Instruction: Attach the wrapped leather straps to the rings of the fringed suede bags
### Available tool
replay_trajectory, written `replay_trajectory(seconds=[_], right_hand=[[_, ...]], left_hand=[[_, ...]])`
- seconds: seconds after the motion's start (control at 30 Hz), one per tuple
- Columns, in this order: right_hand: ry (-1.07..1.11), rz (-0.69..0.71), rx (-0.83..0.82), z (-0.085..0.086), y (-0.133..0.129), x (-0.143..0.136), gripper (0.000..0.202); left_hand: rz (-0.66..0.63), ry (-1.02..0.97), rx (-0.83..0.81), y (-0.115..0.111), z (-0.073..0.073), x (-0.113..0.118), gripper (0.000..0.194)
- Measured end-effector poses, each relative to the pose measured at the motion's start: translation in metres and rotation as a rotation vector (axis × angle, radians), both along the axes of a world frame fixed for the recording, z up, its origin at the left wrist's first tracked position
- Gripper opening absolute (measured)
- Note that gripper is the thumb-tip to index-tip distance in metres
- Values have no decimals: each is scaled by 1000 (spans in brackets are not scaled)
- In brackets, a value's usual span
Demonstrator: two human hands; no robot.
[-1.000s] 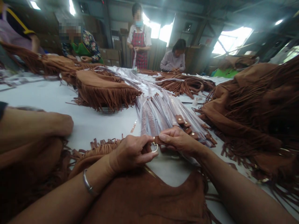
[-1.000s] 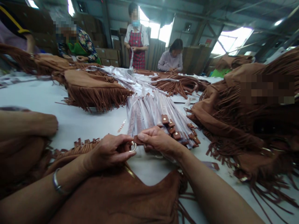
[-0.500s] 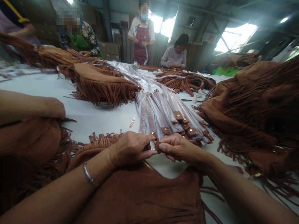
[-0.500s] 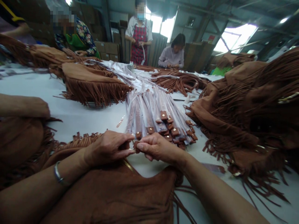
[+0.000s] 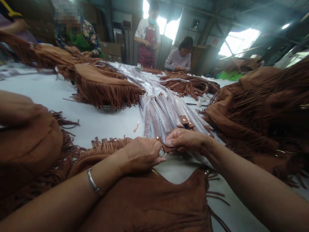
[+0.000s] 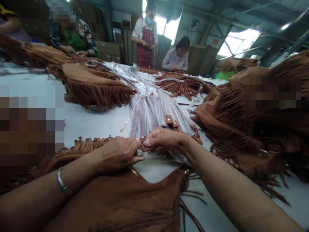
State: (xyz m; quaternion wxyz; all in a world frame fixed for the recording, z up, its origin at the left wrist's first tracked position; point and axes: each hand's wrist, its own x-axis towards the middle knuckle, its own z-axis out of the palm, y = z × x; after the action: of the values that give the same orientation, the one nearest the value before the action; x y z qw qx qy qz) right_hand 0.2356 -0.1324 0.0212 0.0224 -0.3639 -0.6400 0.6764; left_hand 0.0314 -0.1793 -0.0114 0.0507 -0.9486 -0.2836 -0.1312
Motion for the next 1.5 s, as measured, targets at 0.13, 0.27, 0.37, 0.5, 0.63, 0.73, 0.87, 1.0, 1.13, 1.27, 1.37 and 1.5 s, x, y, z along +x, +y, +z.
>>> replay_trajectory(seconds=[0.13, 0.27, 0.37, 0.5, 0.63, 0.73, 0.87, 1.0, 1.13, 1.27, 1.37, 1.5], right_hand=[[24, -38, 28, -2, -13, 1, 37], [25, -41, 58, -3, -25, 5, 39], [34, -10, 26, -5, -26, 5, 40], [-8, 49, -6, -1, -27, 4, 41], [-105, 152, 150, 13, -31, 1, 37], [-131, 183, 168, 20, -33, -3, 36], [1, -35, 143, 4, -43, -5, 40], [67, -163, 284, -18, -64, -8, 39], [26, -299, 463, -20, -72, -10, 40], [46, -112, 233, -10, -44, 0, 40], [57, -10, 58, -5, -17, 6, 39], [79, -32, -23, -4, -2, 4, 36]], left_hand=[[-1, -13, 9, 1, -5, -3, 35], [-68, -37, -7, 1, -8, -5, 37], [-91, -71, 6, 0, -9, -6, 38], [-99, -86, 63, -2, -10, -6, 40], [-124, -53, 42, -3, -11, -4, 43], [-120, -78, 54, -1, -11, -5, 43], [-84, -152, 83, 1, -12, -8, 40], [-63, -148, 94, 0, -14, -8, 42], [-50, -136, 83, -1, -12, -7, 40], [-73, -105, 22, -3, -8, -5, 36], [-88, -174, 27, -4, -6, -6, 29], [-97, -353, 192, -3, -9, -7, 23]])
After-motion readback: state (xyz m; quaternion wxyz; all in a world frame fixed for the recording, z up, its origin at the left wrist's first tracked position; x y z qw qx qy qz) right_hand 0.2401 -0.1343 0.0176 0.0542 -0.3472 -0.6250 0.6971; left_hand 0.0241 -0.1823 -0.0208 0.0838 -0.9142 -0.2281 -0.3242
